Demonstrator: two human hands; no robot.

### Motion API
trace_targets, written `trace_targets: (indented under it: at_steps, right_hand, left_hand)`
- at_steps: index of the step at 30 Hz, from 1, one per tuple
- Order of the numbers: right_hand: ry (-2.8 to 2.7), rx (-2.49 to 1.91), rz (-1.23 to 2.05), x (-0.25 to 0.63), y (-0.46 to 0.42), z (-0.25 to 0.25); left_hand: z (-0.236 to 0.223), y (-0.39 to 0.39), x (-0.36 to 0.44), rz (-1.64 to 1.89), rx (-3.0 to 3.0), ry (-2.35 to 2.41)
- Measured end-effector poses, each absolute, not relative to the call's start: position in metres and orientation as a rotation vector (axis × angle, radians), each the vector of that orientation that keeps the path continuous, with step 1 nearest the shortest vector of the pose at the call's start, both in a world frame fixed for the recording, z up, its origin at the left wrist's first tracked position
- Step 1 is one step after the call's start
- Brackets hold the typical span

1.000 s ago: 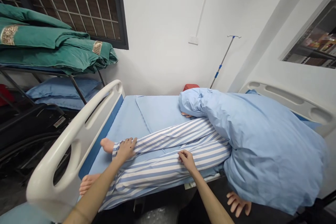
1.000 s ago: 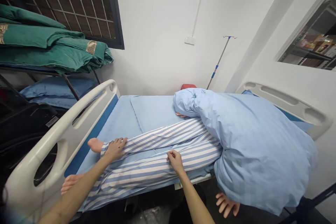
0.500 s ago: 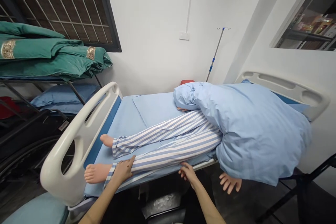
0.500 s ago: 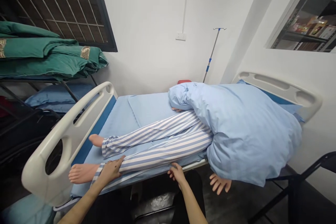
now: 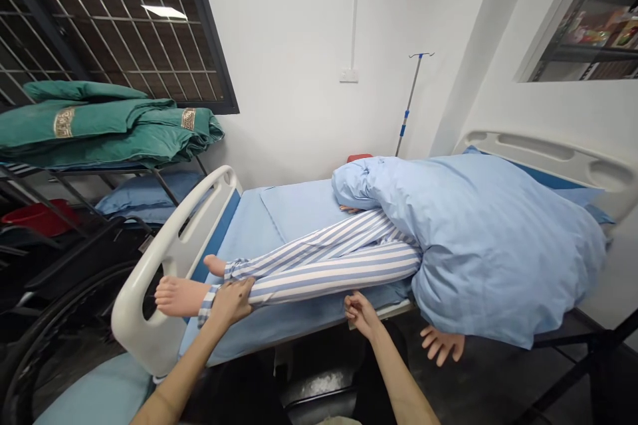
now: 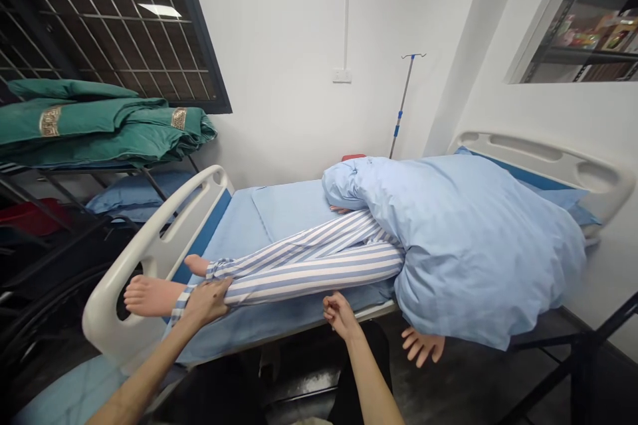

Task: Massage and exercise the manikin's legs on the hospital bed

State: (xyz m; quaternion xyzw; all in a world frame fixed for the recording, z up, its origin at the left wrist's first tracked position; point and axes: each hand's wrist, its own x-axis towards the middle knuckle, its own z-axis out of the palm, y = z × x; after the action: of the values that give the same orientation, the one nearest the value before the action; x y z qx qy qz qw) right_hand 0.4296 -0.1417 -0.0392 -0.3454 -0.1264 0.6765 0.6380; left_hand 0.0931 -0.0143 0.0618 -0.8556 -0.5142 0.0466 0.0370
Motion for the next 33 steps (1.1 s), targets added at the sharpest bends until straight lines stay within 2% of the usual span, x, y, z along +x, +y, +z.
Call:
trace_targets:
  at_steps: [14,23,33]
  right_hand:
    - [-0.310,-0.206,1.497,0.460,-0.141,0.053]
    - [-0.263,-0.236,1.507,0.460,-0.147,0.043]
    - [-0.311,-0.309,1.475,0.462,-0.148,0.038]
  left_hand:
    - [0.034,-0.007,0.168,-0.363,-2.685,-1.864]
    - [-0.023,-0.030,0.199,-0.661,-2.672,-2.025]
    - [0.005,-0.021,0.186,-0.529,-2.633,-1.912]
